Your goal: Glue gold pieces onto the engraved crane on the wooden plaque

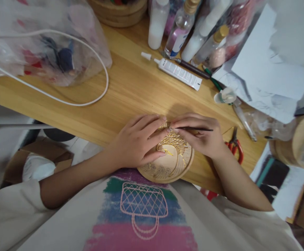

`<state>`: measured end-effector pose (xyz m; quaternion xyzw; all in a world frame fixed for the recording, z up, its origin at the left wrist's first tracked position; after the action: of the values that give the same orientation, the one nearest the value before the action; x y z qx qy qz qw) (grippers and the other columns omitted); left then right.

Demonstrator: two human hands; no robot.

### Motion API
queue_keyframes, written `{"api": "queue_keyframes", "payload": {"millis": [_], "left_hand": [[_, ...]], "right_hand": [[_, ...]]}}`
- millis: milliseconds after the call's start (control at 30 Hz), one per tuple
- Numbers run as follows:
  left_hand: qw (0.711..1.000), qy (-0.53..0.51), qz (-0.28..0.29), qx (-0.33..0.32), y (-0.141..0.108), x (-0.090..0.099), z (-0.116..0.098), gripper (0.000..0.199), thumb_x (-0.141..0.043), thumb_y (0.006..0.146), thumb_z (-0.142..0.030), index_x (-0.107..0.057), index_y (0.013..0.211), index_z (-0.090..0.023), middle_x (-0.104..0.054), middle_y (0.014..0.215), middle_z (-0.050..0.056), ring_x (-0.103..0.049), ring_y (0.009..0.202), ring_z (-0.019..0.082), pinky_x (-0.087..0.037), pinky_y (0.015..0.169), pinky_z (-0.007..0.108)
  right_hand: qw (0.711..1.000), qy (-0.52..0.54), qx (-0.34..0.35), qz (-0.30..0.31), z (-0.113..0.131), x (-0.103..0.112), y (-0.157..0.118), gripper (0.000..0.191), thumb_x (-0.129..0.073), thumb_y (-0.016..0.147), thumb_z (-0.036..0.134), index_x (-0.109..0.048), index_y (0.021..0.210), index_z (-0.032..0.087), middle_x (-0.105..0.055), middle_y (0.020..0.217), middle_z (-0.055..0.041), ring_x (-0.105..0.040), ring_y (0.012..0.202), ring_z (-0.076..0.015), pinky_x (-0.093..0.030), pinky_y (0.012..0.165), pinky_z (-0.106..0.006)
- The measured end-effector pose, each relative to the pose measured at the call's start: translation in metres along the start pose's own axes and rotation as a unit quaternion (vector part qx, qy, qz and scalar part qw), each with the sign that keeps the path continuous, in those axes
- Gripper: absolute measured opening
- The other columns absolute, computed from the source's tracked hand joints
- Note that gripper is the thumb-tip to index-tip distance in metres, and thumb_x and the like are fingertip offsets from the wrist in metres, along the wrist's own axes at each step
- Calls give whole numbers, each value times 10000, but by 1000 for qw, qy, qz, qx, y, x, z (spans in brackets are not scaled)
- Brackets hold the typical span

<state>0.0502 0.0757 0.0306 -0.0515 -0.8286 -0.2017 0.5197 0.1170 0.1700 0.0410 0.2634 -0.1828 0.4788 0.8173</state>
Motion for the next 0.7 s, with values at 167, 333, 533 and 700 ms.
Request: {"api": "queue_keyframes", "payload": {"millis": [167, 333, 533, 700], "left_hand": [[1000, 4, 0, 2, 0, 0, 1, 494, -502, 976, -439, -584, 1321, -95, -577, 1360, 186, -526, 1288, 358, -449, 1065, 520], [1000, 5, 5, 2, -1, -1, 1, 497, -504, 976, -445, -584, 1320, -95, -573, 1365, 185, -517, 1297, 349, -441, 1076, 513], [1000, 4, 8, 5, -1, -1, 1, 492, -521, 971, -439, -584, 1321, -99, -568, 1372, 189, -511, 1306, 346, -437, 1082, 512], [1000, 6, 7, 3, -2, -1, 1, 488, -514, 972, -442, -590, 1312, -101, -571, 1369, 185, -519, 1295, 354, -447, 1066, 514]], "right_hand": [[1000, 5, 1, -12, -1, 0, -1, 118, -686, 859, 99, -726, 949, 164, -763, 922, -80, -729, 843, -147, -585, 739, -244], [1000, 1, 0, -24, -1, 2, -2, 140, -683, 857, 99, -735, 954, 186, -762, 924, -67, -729, 849, -148, -584, 736, -244], [999, 0, -8, -41, -4, 4, -3, 136, -696, 847, 94, -741, 945, 176, -762, 915, -68, -725, 839, -141, -579, 741, -235], [1000, 6, -5, -30, -3, 4, -1, 97, -691, 861, 128, -737, 938, 164, -765, 896, -73, -727, 811, -140, -578, 705, -228]]}}
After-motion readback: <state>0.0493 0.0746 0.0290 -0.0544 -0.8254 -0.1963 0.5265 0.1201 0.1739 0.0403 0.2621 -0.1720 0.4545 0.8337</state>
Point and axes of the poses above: each hand's wrist, its own y-axis towards the middle knuckle, its own x-axis out of the back of the hand, z = x × y, the point moved 10 cm from there along y, towards the middle knuckle
